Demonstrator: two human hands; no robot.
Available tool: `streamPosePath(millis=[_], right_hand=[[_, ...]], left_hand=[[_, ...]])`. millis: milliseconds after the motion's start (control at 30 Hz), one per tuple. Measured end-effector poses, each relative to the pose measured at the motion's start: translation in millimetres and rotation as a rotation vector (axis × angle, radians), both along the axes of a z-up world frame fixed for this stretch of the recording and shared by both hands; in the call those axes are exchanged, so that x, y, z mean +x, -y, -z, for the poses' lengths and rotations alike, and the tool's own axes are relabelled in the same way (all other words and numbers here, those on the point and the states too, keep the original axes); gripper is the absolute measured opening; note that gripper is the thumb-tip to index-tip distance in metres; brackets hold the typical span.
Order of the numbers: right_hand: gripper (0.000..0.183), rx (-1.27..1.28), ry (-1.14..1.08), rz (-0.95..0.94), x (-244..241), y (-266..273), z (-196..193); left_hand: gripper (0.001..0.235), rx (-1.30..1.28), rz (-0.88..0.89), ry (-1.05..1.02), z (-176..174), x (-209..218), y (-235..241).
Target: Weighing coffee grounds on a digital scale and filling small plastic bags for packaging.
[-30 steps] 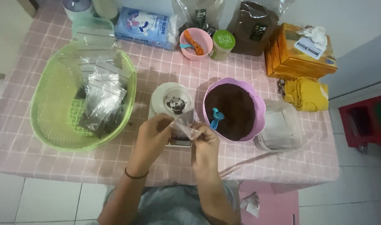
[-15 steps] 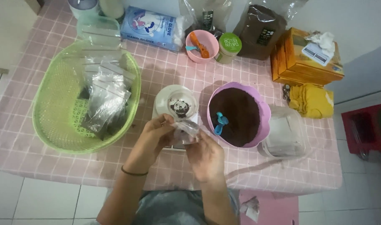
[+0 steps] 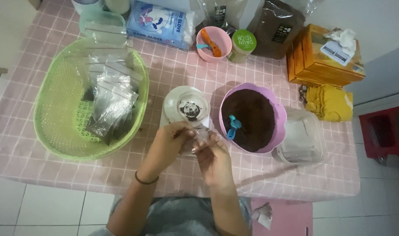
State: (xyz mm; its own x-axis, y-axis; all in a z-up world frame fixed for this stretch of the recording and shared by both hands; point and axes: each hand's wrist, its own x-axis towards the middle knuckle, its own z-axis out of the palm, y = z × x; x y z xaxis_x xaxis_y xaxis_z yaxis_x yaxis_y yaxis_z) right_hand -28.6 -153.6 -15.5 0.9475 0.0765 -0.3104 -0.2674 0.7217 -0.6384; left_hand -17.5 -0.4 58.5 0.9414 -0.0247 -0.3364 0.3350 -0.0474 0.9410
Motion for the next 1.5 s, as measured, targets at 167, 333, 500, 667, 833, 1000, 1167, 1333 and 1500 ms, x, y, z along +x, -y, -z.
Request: streamPosePath(millis=[167,333,500,667,833,1000,1167,1333,1500], right_hand=[[0.019,0.002,-0.087,0.018,1,-7,-49],[0.022,-0.058,-0.209,0.01,8,2,-48],[0.02,0.037,-0.182,-0.04,6,5,-62],[0.009,-0.055,-0.009,-0.132,11,27,-12],[0.028,-0.38,0.207,-0.109,6,10,-16],[0.017,-0.951,0.121,0.059,7,11,0],[0.036,-1.328,0.296,0.479,8,7,-45],[0.037,-1.157,0.275,0.615,6,11,-65],[0.034,-1.122,0.316,0.578,8,11,-69]], left_hand=[[0.029,-0.518,-0.016,-0.091,44,-5,2],[0.033,-0.651,-0.058,-0.226,-45,-4,5],[0.043,-0.705,-0.018,-0.197,2,-2,8],[0.029,-0.494,0.077,0.023,-5,-5,8],[0.026,-0.394,-0.006,0.01,25,-5,21],[0.029,-0.068,-0.051,0.077,25,-7,31],[0.035,0.116,-0.056,0.157,-1,-7,26],[0.049,0.18,-0.04,0.327,-11,-9,22],[0.05,0.179,0.028,0.241,0,-12,21]])
